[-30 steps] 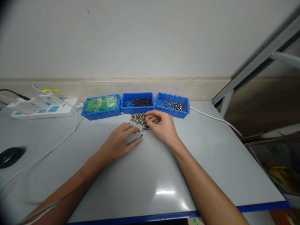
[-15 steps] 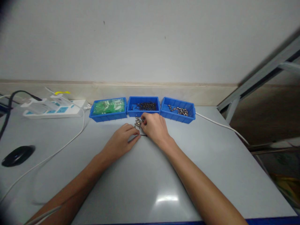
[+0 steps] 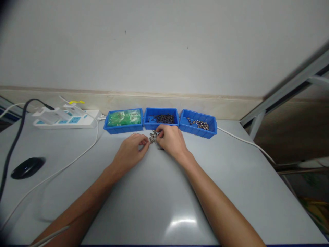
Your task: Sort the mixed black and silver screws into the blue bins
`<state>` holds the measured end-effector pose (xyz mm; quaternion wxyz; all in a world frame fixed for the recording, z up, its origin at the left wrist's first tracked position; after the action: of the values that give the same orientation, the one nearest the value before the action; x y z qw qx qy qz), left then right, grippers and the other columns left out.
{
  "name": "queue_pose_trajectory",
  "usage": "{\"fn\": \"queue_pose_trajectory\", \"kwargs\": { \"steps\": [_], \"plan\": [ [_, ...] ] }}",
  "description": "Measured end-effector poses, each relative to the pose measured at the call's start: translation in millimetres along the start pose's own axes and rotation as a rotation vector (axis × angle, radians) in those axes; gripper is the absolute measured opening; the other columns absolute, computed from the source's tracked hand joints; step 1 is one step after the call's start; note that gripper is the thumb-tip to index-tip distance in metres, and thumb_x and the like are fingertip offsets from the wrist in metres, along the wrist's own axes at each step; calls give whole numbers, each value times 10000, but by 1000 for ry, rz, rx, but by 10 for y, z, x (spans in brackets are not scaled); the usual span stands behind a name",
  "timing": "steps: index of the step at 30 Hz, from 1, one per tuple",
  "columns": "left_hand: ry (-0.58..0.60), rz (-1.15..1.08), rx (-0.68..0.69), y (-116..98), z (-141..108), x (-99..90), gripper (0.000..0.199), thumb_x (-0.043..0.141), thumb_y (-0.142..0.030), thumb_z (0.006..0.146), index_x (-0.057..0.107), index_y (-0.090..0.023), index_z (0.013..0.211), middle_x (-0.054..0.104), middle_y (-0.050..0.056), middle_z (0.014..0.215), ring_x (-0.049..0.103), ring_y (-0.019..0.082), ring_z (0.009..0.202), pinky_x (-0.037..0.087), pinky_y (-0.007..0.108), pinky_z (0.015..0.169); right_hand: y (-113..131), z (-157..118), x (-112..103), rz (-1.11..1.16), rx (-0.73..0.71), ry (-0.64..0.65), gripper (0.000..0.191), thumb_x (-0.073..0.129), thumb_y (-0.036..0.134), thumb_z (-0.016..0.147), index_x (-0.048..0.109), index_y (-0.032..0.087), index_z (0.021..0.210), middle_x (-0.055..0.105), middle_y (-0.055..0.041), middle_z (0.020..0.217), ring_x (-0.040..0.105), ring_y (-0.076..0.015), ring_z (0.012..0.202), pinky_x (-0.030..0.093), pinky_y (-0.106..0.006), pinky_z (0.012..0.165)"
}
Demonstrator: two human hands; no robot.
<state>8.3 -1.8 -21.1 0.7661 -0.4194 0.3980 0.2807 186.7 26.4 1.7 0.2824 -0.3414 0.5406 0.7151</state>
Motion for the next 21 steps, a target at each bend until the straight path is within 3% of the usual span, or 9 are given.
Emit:
{"fn": "queue_pose_trajectory", "kwargs": {
  "steps": [3, 5, 9, 11, 16, 18, 21],
  "plan": [
    [-30, 3, 15, 17, -3, 23, 37, 598, -150, 912, 628, -169, 902, 694, 74, 926, 630, 241, 919, 509, 373, 829, -66, -89, -86, 328, 117, 6, 271, 656, 128, 702, 750, 157, 955, 758, -44, 719, 697, -184, 653, 500, -271, 639],
    [-37, -15, 34, 3, -9, 20, 42, 595, -147, 914, 632, -168, 916, 696, 75, 925, 630, 242, 917, 510, 375, 828, -124, -189, -160, 585, 212, 84, 282, 702, 186, 693, 733, 148, 970, 766, -49, 738, 704, -183, 656, 520, -271, 628],
    [50, -84, 157, -72, -25, 2, 49, 607, -173, 921, 649, -175, 947, 686, 64, 902, 627, 228, 888, 515, 357, 809, -183, -328, -293, 704, 275, 214, 198, 776, 219, 649, 720, 153, 827, 744, -37, 655, 690, -168, 611, 518, -265, 600],
    [103, -78, 223, -107, -30, 23, 65, 613, -188, 932, 659, -172, 975, 686, 74, 937, 617, 236, 921, 517, 369, 838, -167, -296, -336, 743, 279, 139, 212, 819, 265, 646, 707, 159, 791, 757, -54, 687, 714, -183, 651, 551, -289, 637],
    [119, -31, 235, -145, -15, 133, 112, 552, -166, 972, 656, -166, 932, 680, 80, 947, 582, 233, 909, 523, 388, 849, -81, -95, -365, 803, 200, -235, 256, 825, 344, 693, 706, 173, 843, 786, -94, 861, 766, -241, 874, 606, -371, 852],
    [122, -21, 226, -155, -5, 151, 136, 531, -153, 979, 644, -168, 905, 672, 77, 949, 579, 223, 896, 526, 379, 840, -92, -104, -337, 784, 170, -278, 235, 793, 336, 734, 709, 175, 882, 785, -95, 894, 768, -242, 909, 604, -368, 876],
    [98, -22, 216, -169, 7, 127, 130, 526, -141, 980, 632, -169, 911, 659, 75, 946, 585, 222, 895, 526, 373, 832, -188, -234, -277, 754, 162, -219, 256, 746, 370, 790, 704, 170, 944, 764, -74, 821, 759, -215, 773, 605, -327, 727]
  ]
}}
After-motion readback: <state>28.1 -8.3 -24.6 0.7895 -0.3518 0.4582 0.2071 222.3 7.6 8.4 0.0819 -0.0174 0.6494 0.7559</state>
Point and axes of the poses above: each hand's wrist, its own z-axis towards the middle knuckle, its own x-axis out of the palm, y = z × x, the point moved 1 cm from there along z, towards the middle knuckle
